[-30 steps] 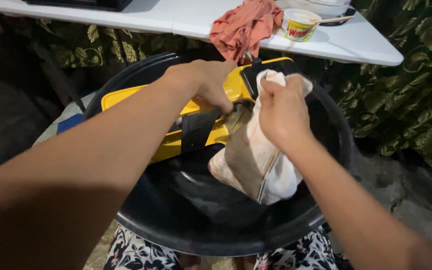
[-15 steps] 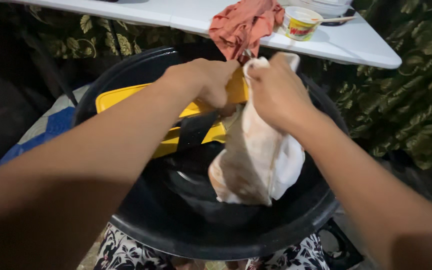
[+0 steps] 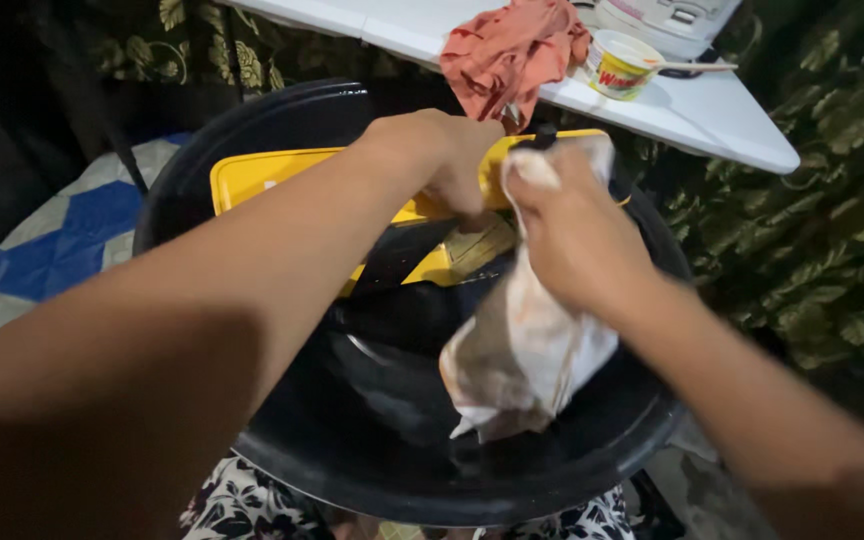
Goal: The person wipes the exterior and interior surfaces of a yellow portable gas stove with a cloth. They rotate the stove to clean multiple sides and the burner area, then place it back in the basin.
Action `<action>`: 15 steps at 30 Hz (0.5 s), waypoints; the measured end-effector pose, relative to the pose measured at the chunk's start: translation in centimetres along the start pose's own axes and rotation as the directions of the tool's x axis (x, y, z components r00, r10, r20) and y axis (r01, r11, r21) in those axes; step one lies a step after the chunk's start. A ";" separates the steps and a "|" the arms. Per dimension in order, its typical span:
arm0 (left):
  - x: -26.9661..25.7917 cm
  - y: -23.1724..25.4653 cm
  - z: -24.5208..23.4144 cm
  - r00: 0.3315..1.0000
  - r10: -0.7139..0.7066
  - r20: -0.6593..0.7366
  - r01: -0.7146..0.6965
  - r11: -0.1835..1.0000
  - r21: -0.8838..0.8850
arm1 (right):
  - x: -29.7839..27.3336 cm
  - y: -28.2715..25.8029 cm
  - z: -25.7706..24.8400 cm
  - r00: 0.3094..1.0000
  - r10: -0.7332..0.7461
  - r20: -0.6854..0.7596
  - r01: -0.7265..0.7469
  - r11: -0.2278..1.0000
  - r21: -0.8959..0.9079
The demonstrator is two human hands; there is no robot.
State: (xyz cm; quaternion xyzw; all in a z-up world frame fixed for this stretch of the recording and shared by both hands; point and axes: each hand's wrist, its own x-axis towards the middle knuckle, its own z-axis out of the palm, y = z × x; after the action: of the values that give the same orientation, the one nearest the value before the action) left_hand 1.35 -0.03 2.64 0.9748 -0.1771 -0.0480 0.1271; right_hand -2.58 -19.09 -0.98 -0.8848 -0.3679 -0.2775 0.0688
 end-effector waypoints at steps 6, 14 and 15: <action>-0.2 0.3 0.0 1.000 -0.013 -0.003 0.013 1.000 -0.015 | 0.3 -1.7 1.1 0.965 0.228 0.127 -0.228 0.974 -0.013; -0.5 0.3 -0.7 1.000 -0.023 -0.001 0.023 1.000 -0.006 | -4.7 1.2 3.4 0.899 0.403 0.172 -0.419 0.906 0.067; -0.5 0.1 -0.8 0.999 -0.034 -0.010 0.034 0.999 0.010 | -6.3 0.8 3.3 0.839 0.481 0.252 -0.502 0.865 0.019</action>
State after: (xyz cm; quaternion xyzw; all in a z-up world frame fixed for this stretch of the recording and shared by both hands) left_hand 0.91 0.21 3.47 0.9785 -0.1600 -0.0444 0.1220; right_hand -4.23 -22.49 -7.08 -0.9726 -0.1455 -0.1263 0.1299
